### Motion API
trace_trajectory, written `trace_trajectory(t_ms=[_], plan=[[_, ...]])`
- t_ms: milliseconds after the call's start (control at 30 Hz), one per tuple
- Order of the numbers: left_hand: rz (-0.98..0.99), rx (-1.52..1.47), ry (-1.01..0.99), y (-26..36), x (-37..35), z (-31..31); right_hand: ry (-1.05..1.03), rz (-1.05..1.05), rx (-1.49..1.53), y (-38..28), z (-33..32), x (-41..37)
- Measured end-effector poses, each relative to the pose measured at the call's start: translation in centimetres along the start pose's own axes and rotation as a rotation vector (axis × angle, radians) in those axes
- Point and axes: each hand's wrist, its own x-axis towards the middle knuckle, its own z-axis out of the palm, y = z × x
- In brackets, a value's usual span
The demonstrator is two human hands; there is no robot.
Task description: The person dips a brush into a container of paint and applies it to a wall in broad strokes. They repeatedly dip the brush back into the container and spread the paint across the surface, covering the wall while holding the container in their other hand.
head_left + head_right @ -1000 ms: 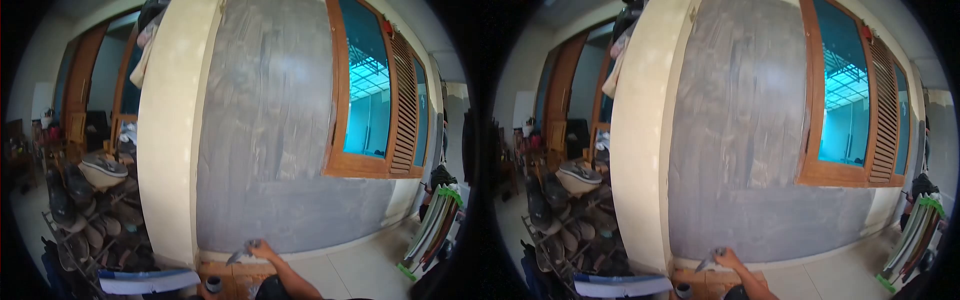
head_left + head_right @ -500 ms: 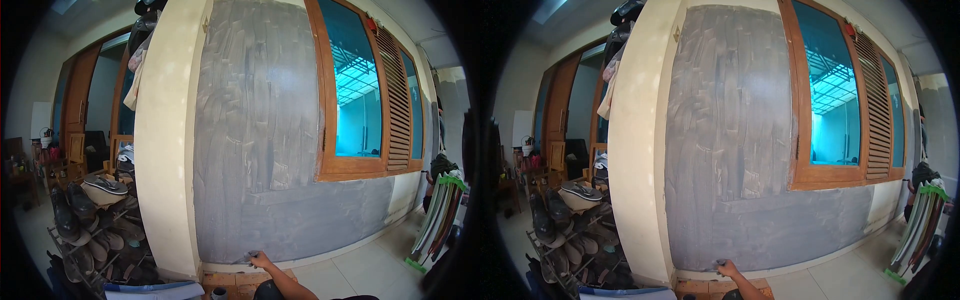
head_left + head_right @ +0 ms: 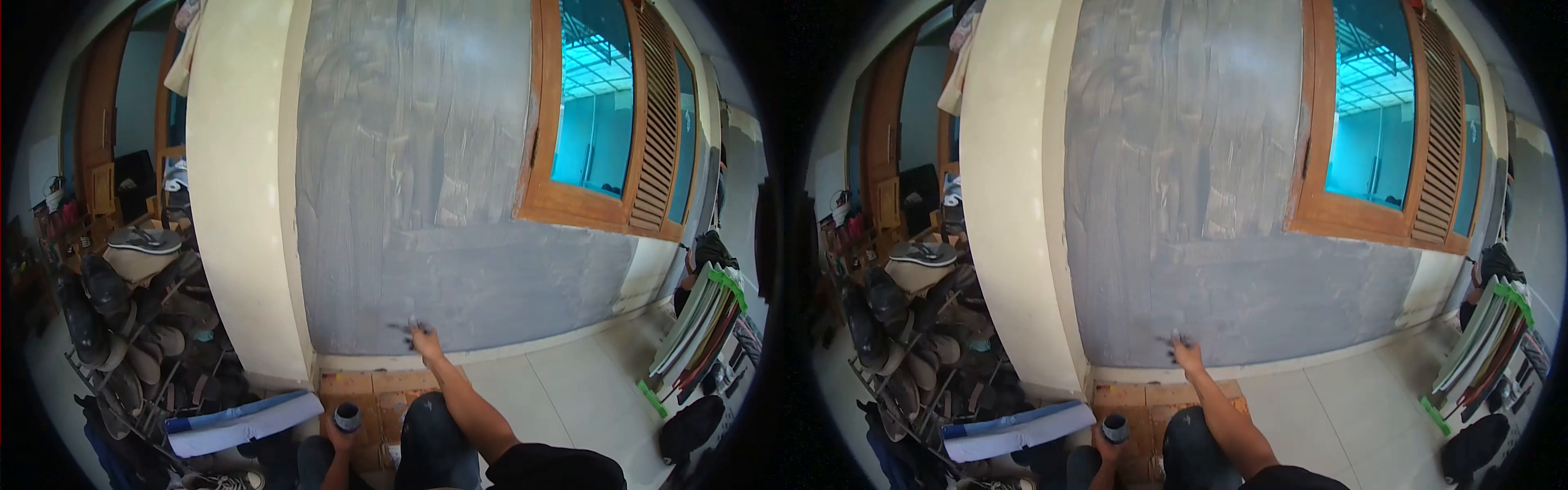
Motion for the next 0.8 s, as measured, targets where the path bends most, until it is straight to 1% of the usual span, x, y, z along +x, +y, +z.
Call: trace_trajectory(t_ms=[33,100,167,233,267,300,367,433,467,500,533,567,600,667,700,767,800], plan=[[-0.014,-0.029,0.001,0.4,-0.1,0.0,-0.018,-0.029,-0.002,-0.4,0.2,0.9],[-0.063,-0.012,-0.016,0.0,-0.2,0.3,0.048,-0.108,0.036,-1.3,0.8,3.2],[-0.107,0.002,-0.032,-0.6,-0.3,0.3,0.046,-0.22,-0.007,-3.3,0.6,5.7],[-0.069,-0.018,-0.028,-0.9,-0.1,0.4,0.119,-0.482,-0.189,-6.1,0.3,7.7],[-0.074,-0.075,-0.031,-2.0,-0.2,0.7,0.16,-0.527,-0.128,-7.3,0.1,9.3],[-0.083,-0.072,-0.038,-1.9,-0.4,0.6,0.201,-0.572,-0.065,-8.6,0.0,10.9],[-0.063,-0.149,-0.017,-0.7,0.1,0.6,0.294,-0.67,-0.144,-15.0,0.3,8.8],[-0.095,-0.108,-0.021,0.5,0.4,0.4,0.193,-0.8,-0.2,-19.7,-1.0,11.6],[-0.116,-0.07,-0.02,0.9,0.3,0.3,0.156,-0.838,-0.114,-22.4,-1.0,13.3],[-0.123,-0.068,-0.025,0.6,0.1,0.4,0.198,-0.879,-0.197,-25.0,-1.6,16.1],[-0.101,-0.073,0.015,0.0,0.1,0.8,0.264,-0.91,-0.143,-28.4,-0.9,15.5],[-0.079,-0.079,0.054,-0.5,0.1,1.2,0.164,-0.967,-0.14,-31.8,-1.3,17.7],[-0.085,-0.079,0.051,-0.9,0.1,1.3,0.132,-0.948,-0.292,-36.2,-1.9,20.2],[-0.054,-0.083,0.015,-1.5,0.2,1.3,0.115,-1.151,-0.26,-43.1,-0.6,19.1],[-0.06,-0.081,0.013,-1.0,0.2,1.3,0.072,-1.144,-0.32,-46.2,-0.1,17.3],[-0.088,0.011,0.015,0.5,0.4,0.9,-0.026,-1.266,-0.284,-52.4,-0.1,24.5],[-0.093,0.015,0.014,0.6,0.4,1.1,0.014,-1.193,-0.214,-53.6,0.4,22.2]])
